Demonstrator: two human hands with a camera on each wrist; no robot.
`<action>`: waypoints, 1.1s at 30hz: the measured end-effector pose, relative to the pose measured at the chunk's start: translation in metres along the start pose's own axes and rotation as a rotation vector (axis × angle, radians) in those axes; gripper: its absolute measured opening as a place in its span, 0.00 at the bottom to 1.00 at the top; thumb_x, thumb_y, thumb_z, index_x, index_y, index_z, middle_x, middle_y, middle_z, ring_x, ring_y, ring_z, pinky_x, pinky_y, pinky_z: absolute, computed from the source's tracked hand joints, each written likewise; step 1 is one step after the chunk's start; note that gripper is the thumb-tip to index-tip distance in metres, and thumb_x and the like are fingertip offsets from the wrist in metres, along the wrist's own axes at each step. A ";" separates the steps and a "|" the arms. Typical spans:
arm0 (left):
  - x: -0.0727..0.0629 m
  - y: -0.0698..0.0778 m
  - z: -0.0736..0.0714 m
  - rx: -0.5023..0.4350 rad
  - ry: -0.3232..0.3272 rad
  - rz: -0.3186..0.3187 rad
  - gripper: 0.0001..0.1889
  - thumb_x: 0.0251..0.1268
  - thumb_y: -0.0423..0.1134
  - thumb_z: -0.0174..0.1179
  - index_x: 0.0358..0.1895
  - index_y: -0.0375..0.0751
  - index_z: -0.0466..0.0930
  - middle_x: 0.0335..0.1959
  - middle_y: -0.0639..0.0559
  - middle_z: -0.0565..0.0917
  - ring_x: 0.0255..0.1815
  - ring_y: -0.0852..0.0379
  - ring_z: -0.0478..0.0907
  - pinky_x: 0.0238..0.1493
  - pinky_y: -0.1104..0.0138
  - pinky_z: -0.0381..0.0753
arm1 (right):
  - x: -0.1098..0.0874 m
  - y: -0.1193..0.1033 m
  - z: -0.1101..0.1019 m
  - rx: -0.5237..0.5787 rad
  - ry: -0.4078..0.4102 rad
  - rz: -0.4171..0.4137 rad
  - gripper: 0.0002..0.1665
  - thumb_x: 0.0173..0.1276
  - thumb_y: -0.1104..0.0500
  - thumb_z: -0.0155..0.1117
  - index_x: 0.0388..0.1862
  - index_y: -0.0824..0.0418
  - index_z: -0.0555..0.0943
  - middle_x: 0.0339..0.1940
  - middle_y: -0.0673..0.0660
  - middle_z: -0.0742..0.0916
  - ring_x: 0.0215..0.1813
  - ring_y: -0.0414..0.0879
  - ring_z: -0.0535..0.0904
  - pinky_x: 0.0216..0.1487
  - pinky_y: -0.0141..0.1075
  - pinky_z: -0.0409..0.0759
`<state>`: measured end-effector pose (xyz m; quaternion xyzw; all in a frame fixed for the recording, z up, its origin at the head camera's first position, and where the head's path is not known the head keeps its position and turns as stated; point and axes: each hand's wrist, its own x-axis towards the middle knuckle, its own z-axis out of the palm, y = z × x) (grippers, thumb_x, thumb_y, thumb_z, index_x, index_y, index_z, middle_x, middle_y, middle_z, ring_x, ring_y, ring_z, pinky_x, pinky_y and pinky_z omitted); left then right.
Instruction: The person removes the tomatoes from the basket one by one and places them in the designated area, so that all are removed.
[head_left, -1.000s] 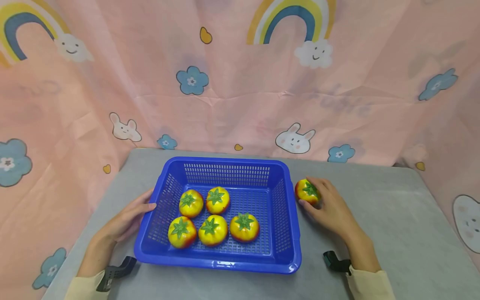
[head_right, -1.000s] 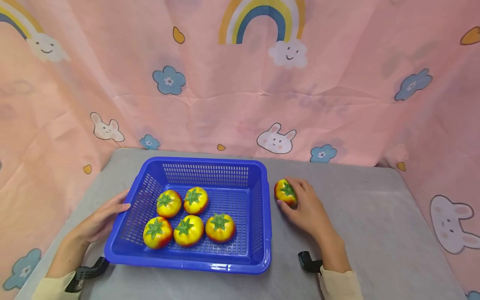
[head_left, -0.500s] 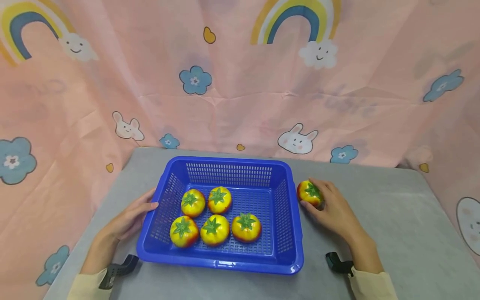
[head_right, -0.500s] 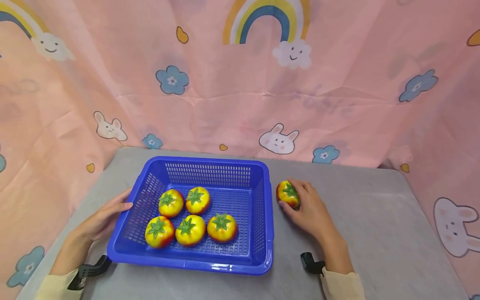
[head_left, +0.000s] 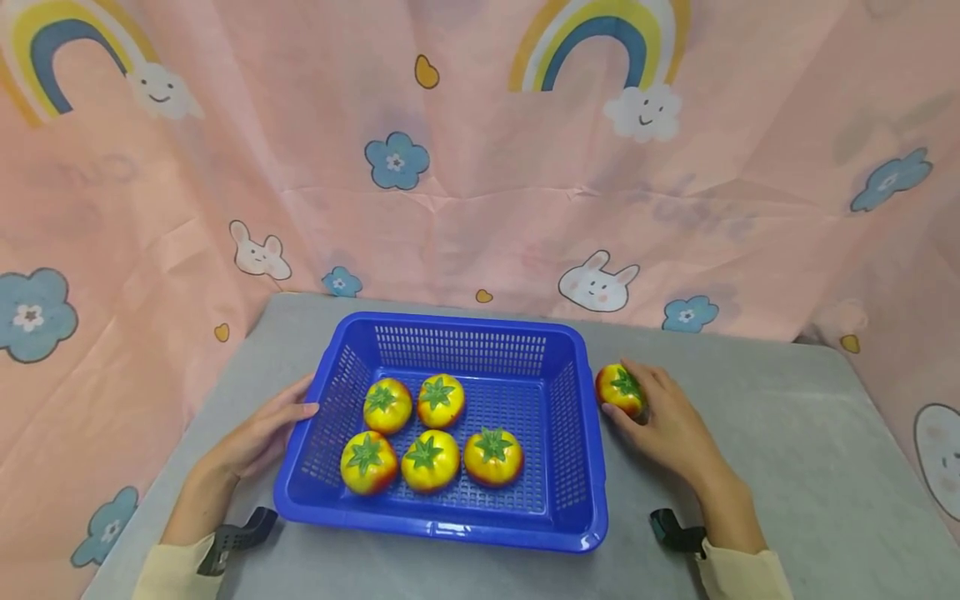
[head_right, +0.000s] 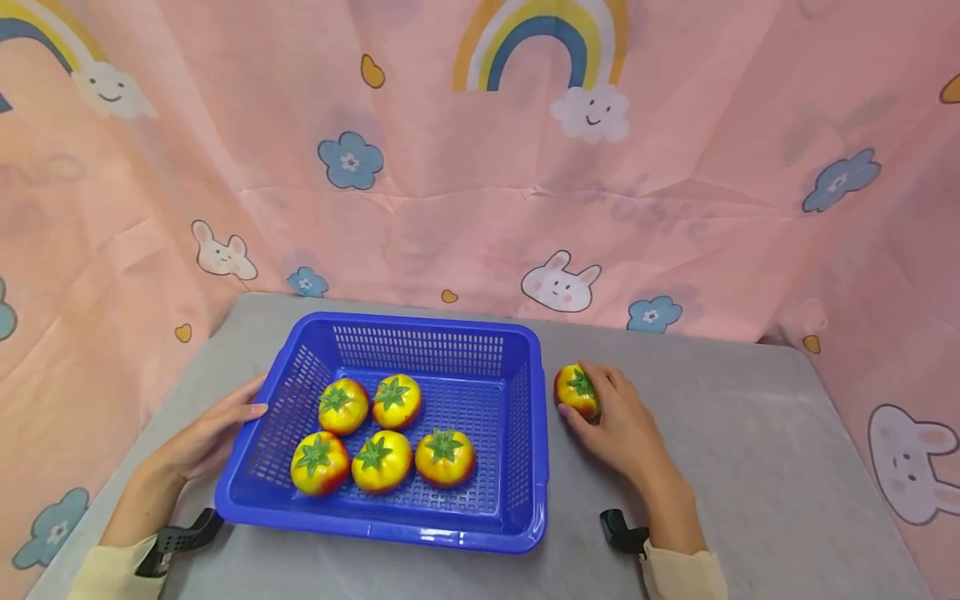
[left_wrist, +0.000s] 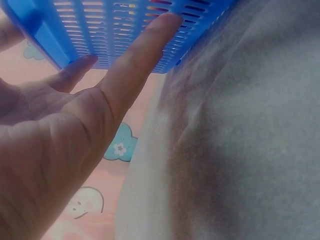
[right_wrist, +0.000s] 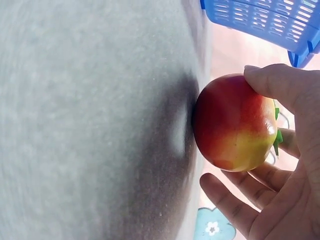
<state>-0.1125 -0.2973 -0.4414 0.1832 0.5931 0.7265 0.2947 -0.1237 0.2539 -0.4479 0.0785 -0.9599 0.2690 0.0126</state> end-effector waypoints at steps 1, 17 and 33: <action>0.000 0.000 0.000 -0.004 -0.001 0.001 0.37 0.85 0.32 0.36 0.85 0.32 0.24 0.73 0.58 0.76 0.69 0.53 0.82 0.65 0.55 0.86 | 0.000 0.000 0.000 0.000 -0.001 0.000 0.46 0.73 0.51 0.71 0.83 0.62 0.63 0.72 0.71 0.75 0.70 0.69 0.73 0.71 0.71 0.74; 0.000 0.001 0.001 0.021 0.033 -0.024 0.38 0.86 0.33 0.38 0.85 0.32 0.25 0.72 0.60 0.76 0.68 0.54 0.83 0.64 0.54 0.87 | -0.001 -0.001 -0.004 -0.025 -0.014 -0.005 0.50 0.73 0.47 0.71 0.86 0.61 0.59 0.75 0.74 0.71 0.72 0.72 0.71 0.70 0.73 0.73; -0.001 0.000 0.000 0.011 0.033 -0.030 0.38 0.86 0.33 0.37 0.85 0.33 0.24 0.73 0.59 0.76 0.68 0.52 0.83 0.63 0.53 0.87 | -0.007 -0.026 -0.023 -0.030 -0.025 0.014 0.53 0.70 0.46 0.74 0.86 0.60 0.60 0.83 0.74 0.63 0.79 0.76 0.62 0.66 0.76 0.73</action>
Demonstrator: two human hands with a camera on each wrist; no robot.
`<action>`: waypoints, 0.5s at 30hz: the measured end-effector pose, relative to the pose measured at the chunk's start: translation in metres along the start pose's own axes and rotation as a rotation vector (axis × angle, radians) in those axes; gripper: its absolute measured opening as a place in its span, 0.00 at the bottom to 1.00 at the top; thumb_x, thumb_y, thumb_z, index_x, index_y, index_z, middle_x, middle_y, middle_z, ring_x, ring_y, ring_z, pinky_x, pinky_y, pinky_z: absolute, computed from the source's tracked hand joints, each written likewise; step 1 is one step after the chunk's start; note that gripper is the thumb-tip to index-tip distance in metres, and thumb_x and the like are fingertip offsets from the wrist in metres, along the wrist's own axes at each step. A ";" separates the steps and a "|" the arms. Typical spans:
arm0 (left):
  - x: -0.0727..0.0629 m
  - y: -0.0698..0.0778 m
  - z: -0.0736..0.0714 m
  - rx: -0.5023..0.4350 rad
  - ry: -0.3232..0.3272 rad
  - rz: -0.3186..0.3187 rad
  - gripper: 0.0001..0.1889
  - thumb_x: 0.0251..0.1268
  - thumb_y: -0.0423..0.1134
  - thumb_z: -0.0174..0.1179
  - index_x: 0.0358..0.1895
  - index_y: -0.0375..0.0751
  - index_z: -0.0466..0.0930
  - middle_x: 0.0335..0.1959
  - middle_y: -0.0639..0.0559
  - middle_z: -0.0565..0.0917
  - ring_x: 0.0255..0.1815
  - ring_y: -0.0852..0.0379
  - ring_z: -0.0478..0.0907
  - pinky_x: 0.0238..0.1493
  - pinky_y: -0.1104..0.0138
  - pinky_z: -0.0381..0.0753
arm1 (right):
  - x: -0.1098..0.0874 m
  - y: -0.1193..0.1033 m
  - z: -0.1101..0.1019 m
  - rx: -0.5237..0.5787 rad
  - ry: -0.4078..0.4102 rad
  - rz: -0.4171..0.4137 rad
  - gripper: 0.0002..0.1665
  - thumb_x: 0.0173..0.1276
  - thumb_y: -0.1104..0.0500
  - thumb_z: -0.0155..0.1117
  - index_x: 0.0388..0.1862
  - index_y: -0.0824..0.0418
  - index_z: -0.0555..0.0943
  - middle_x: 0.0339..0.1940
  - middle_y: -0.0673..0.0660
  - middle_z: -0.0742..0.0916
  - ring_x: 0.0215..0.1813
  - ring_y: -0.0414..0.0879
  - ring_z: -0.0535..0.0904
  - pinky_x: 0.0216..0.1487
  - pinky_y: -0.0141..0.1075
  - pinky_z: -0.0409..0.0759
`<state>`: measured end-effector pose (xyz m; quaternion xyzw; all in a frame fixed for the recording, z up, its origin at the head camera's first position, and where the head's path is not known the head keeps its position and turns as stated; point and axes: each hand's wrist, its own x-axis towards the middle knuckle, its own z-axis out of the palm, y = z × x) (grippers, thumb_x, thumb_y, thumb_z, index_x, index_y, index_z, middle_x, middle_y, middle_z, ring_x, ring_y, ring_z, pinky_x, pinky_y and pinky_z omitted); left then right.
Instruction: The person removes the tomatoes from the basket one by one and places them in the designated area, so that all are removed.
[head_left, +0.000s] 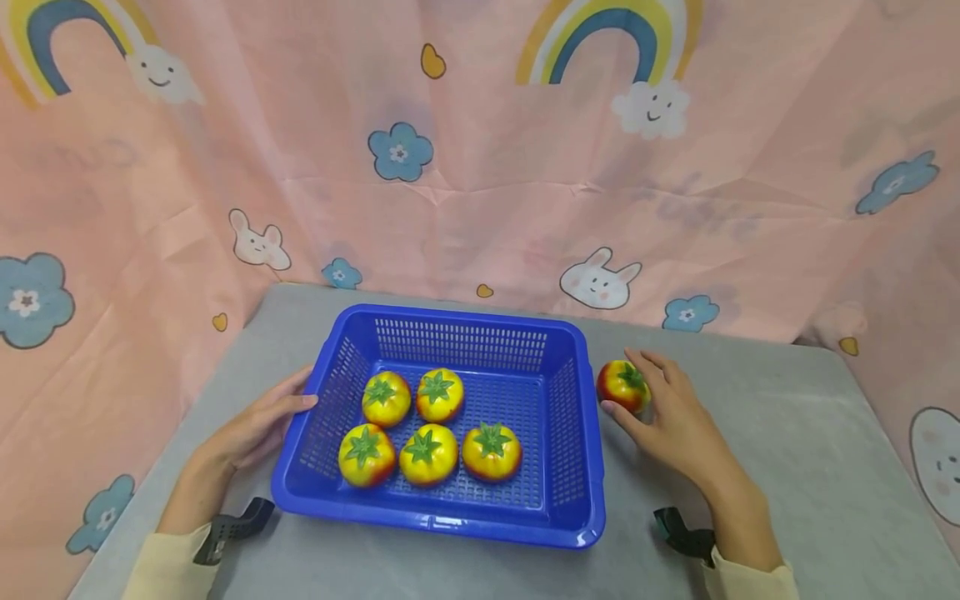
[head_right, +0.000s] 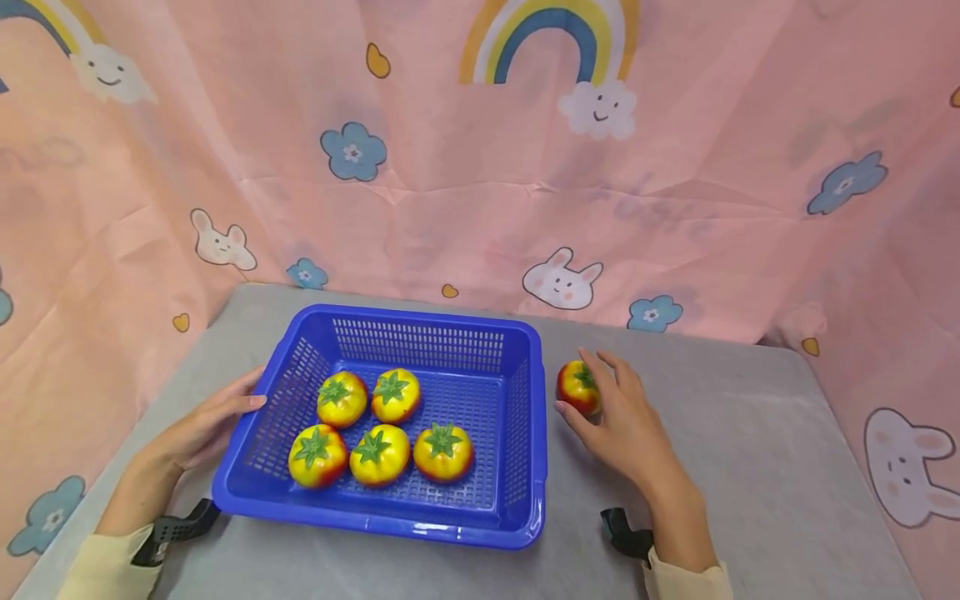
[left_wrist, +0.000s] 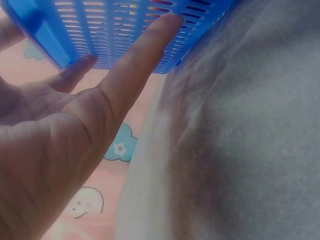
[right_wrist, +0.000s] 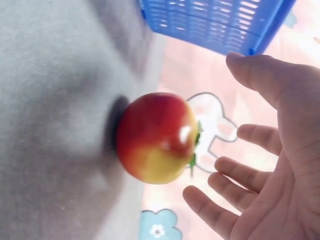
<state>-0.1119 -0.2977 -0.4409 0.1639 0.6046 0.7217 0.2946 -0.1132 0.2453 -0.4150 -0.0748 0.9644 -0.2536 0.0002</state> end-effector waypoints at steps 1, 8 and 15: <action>0.000 0.000 0.000 0.001 -0.003 0.000 0.38 0.86 0.33 0.37 0.85 0.33 0.24 0.73 0.59 0.76 0.68 0.52 0.83 0.63 0.53 0.87 | -0.001 -0.001 -0.001 0.000 0.004 -0.002 0.52 0.70 0.46 0.74 0.86 0.60 0.60 0.82 0.74 0.63 0.79 0.76 0.62 0.66 0.76 0.73; -0.001 0.003 0.000 0.005 -0.009 -0.006 0.38 0.86 0.33 0.37 0.85 0.33 0.24 0.73 0.58 0.75 0.68 0.52 0.83 0.63 0.53 0.87 | -0.008 -0.009 -0.006 0.004 0.053 -0.040 0.51 0.69 0.50 0.75 0.85 0.58 0.62 0.81 0.73 0.65 0.78 0.76 0.64 0.63 0.77 0.73; -0.001 0.003 0.000 -0.003 -0.001 0.002 0.37 0.86 0.33 0.38 0.86 0.34 0.26 0.72 0.59 0.77 0.68 0.53 0.83 0.64 0.55 0.87 | -0.008 -0.017 -0.008 0.029 0.062 -0.088 0.48 0.70 0.50 0.74 0.84 0.57 0.65 0.82 0.71 0.67 0.78 0.74 0.66 0.63 0.74 0.76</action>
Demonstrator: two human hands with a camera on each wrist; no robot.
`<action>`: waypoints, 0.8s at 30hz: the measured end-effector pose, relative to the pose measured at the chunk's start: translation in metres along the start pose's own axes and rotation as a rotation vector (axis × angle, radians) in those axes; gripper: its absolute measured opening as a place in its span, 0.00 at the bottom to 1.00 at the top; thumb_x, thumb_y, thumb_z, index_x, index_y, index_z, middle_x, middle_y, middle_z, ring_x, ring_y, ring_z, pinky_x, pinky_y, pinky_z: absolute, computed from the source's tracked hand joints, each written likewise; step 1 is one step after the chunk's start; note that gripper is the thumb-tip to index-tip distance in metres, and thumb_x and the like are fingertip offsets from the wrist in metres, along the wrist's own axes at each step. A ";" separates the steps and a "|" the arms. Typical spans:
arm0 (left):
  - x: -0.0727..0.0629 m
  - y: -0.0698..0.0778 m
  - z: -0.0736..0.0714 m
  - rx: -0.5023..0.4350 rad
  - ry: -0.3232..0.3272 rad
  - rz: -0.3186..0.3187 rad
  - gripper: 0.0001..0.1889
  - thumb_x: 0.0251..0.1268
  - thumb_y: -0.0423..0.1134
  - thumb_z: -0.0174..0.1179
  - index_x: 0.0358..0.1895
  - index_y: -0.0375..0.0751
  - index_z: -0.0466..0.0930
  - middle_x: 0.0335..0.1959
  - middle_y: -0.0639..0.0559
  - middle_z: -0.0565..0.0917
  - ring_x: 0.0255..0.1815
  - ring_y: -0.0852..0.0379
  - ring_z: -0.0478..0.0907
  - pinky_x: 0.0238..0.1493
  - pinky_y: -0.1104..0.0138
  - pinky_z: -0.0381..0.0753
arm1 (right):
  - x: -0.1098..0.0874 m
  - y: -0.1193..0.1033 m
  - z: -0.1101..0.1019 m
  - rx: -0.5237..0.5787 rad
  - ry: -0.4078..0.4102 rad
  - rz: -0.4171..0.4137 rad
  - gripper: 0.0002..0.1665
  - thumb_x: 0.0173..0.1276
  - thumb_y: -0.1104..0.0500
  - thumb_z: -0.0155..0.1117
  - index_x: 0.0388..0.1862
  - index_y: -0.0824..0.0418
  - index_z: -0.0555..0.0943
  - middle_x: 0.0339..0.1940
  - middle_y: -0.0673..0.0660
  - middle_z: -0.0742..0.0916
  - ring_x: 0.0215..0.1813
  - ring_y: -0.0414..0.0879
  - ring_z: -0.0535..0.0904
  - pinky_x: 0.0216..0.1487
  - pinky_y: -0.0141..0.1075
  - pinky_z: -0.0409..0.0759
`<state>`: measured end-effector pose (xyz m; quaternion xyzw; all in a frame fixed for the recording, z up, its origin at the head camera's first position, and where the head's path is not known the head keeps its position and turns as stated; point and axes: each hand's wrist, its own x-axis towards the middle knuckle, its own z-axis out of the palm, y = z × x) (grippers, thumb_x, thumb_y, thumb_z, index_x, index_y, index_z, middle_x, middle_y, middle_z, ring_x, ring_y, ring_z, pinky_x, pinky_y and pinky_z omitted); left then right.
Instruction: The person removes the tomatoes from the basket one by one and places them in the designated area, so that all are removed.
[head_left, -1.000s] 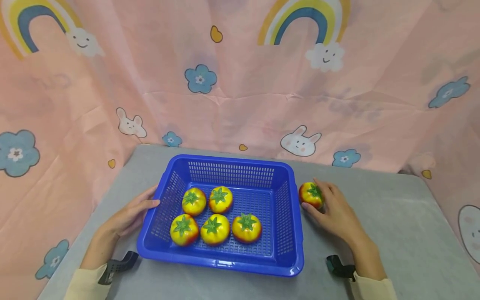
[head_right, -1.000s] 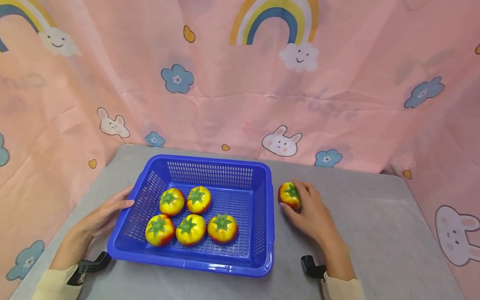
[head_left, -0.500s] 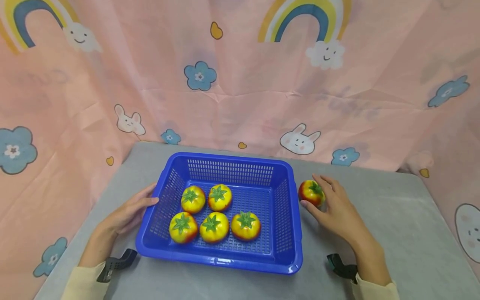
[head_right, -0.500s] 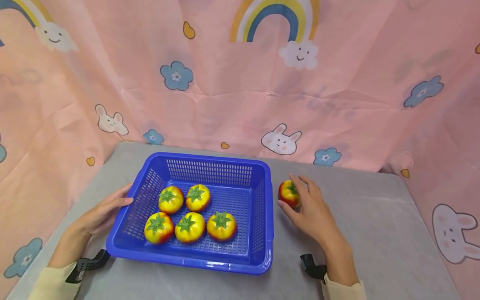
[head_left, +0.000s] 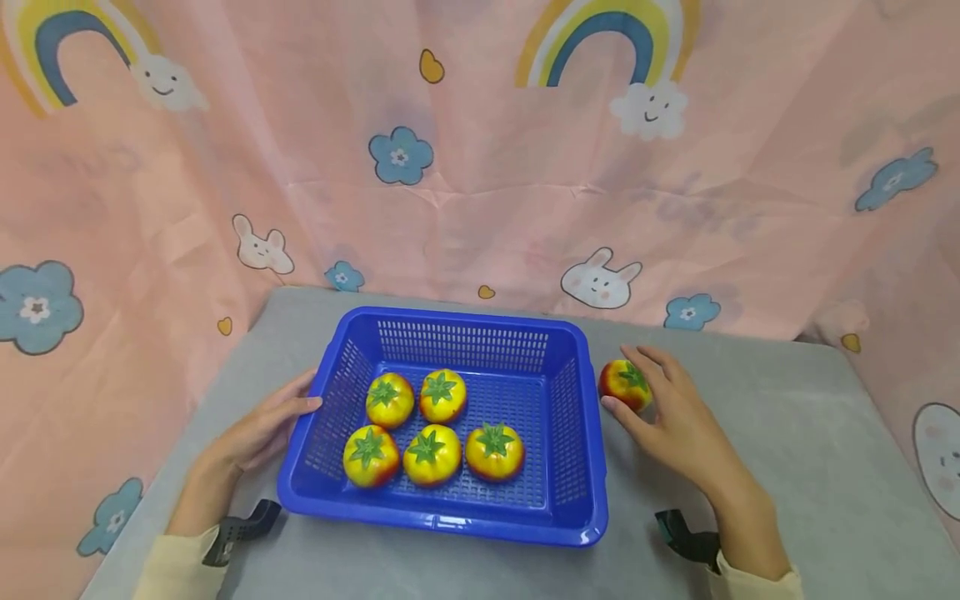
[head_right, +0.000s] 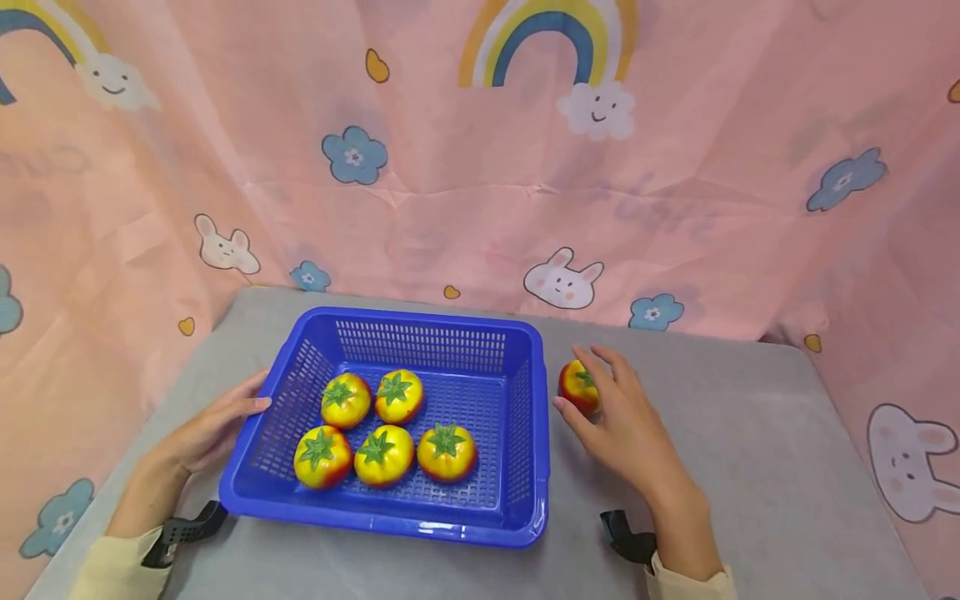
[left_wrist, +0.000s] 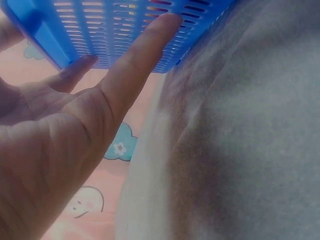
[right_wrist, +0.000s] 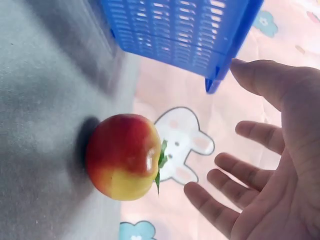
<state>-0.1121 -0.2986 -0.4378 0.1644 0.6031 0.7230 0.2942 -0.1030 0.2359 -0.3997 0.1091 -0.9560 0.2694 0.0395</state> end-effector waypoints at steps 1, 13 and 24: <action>0.000 0.000 0.000 0.002 0.001 0.001 0.37 0.86 0.33 0.38 0.86 0.35 0.27 0.72 0.60 0.77 0.68 0.54 0.83 0.64 0.55 0.87 | 0.000 -0.001 0.000 0.004 -0.001 -0.007 0.47 0.71 0.50 0.74 0.84 0.57 0.65 0.82 0.71 0.67 0.77 0.74 0.66 0.63 0.74 0.76; -0.005 0.001 -0.003 0.002 -0.001 0.031 0.36 0.85 0.31 0.36 0.87 0.37 0.30 0.72 0.58 0.78 0.67 0.54 0.83 0.63 0.56 0.87 | 0.006 -0.031 -0.010 0.032 0.033 -0.132 0.42 0.70 0.52 0.75 0.80 0.57 0.71 0.80 0.67 0.71 0.77 0.70 0.70 0.64 0.68 0.81; -0.001 -0.001 0.001 0.007 0.004 0.008 0.36 0.85 0.32 0.37 0.86 0.35 0.29 0.71 0.57 0.78 0.66 0.54 0.83 0.63 0.56 0.87 | 0.005 -0.062 -0.013 0.102 -0.137 -0.221 0.42 0.72 0.43 0.73 0.81 0.49 0.70 0.82 0.58 0.71 0.80 0.64 0.70 0.67 0.67 0.80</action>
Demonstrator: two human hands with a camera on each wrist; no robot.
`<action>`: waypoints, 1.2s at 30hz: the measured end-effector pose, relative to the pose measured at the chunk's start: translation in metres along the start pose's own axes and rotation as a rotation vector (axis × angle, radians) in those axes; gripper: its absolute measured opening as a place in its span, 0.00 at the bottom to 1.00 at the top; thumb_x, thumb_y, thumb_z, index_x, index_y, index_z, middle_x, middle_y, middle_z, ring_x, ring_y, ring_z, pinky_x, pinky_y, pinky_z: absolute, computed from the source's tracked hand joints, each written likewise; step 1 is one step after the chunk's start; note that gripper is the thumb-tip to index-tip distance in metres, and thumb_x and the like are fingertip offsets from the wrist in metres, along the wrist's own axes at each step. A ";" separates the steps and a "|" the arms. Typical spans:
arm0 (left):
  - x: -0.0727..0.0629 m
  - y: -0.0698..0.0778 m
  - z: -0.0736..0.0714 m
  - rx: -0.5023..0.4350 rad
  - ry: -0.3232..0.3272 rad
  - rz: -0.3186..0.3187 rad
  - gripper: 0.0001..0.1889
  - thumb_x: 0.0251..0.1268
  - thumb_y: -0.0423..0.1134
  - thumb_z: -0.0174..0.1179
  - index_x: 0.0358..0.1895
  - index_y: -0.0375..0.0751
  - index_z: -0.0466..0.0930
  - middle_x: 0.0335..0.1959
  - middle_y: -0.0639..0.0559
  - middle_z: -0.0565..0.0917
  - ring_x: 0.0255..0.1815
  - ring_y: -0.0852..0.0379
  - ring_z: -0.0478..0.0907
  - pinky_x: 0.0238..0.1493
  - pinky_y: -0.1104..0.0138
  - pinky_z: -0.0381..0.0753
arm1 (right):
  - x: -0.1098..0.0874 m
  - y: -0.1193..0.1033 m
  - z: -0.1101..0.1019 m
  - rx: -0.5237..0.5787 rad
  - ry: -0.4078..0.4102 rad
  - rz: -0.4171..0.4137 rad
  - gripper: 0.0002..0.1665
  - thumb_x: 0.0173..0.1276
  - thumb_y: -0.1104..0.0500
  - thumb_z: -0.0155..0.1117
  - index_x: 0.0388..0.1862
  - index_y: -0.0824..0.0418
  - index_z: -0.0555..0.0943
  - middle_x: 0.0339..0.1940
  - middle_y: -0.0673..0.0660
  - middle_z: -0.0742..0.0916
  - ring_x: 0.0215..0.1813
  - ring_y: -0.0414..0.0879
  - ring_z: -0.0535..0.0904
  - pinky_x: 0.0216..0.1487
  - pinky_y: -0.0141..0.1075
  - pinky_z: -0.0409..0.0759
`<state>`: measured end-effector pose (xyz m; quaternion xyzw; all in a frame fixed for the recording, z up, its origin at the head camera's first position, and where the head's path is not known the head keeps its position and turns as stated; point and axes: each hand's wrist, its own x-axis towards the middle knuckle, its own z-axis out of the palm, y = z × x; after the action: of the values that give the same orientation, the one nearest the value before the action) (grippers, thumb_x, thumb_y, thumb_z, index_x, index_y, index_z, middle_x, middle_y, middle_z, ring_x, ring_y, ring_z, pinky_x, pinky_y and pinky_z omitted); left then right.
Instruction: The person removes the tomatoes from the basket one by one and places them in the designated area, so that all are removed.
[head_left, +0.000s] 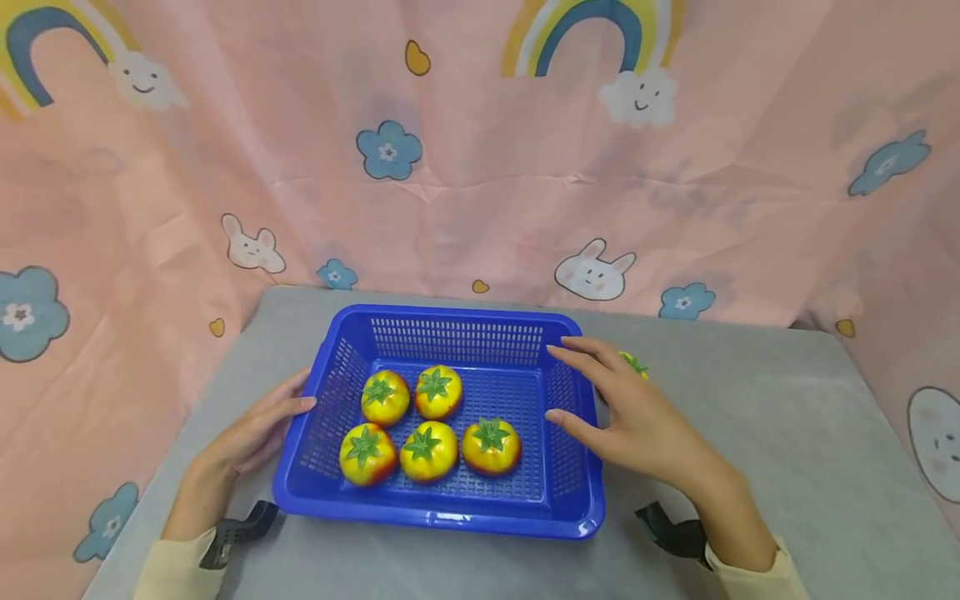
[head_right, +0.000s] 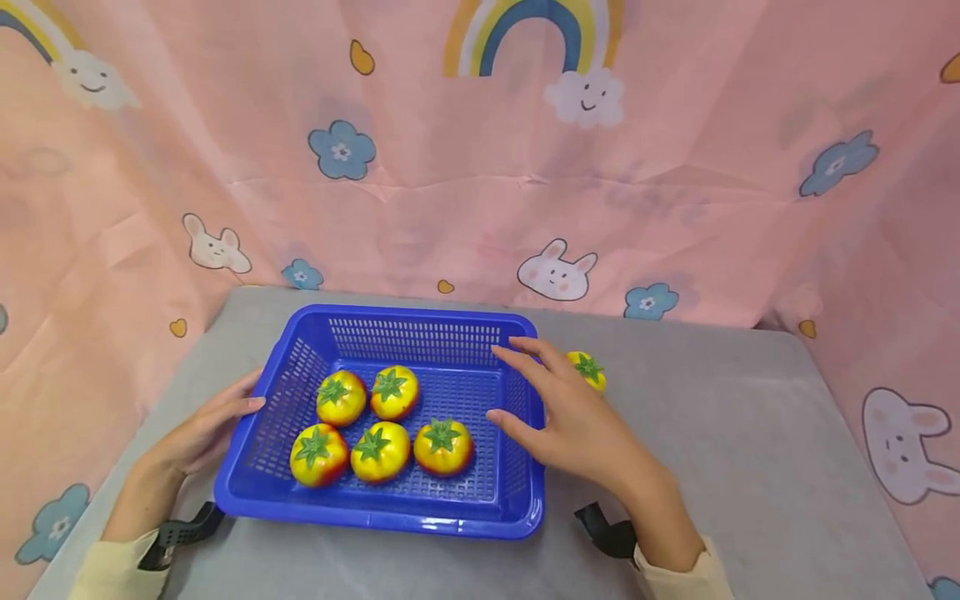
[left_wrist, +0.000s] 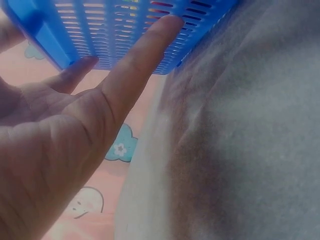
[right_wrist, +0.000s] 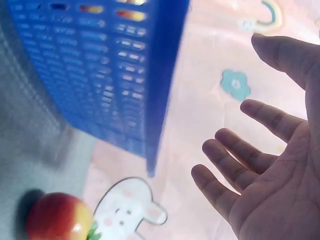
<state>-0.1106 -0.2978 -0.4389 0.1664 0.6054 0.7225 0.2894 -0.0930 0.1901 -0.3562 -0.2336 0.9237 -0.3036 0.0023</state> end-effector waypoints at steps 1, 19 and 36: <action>0.000 0.000 0.000 -0.002 -0.001 -0.001 0.36 0.85 0.32 0.37 0.86 0.35 0.29 0.71 0.57 0.78 0.66 0.54 0.83 0.63 0.56 0.87 | 0.001 -0.002 0.000 -0.006 -0.012 -0.002 0.42 0.72 0.43 0.72 0.81 0.48 0.70 0.82 0.58 0.71 0.80 0.64 0.69 0.68 0.68 0.80; -0.003 0.001 0.001 -0.004 -0.004 0.000 0.37 0.86 0.32 0.36 0.86 0.36 0.26 0.72 0.60 0.78 0.67 0.53 0.83 0.63 0.54 0.87 | 0.028 -0.036 0.004 -0.046 -0.307 -0.143 0.38 0.74 0.45 0.70 0.80 0.47 0.71 0.80 0.54 0.73 0.78 0.54 0.74 0.74 0.55 0.80; 0.000 0.000 0.002 0.007 0.004 -0.001 0.38 0.86 0.33 0.38 0.85 0.33 0.23 0.71 0.62 0.77 0.67 0.55 0.83 0.62 0.56 0.88 | 0.045 -0.053 0.022 -0.129 -0.487 -0.154 0.34 0.75 0.43 0.69 0.76 0.48 0.76 0.74 0.52 0.80 0.71 0.49 0.81 0.72 0.52 0.82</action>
<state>-0.1097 -0.2964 -0.4386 0.1657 0.6086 0.7207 0.2878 -0.1075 0.1210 -0.3385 -0.3689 0.8929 -0.1784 0.1868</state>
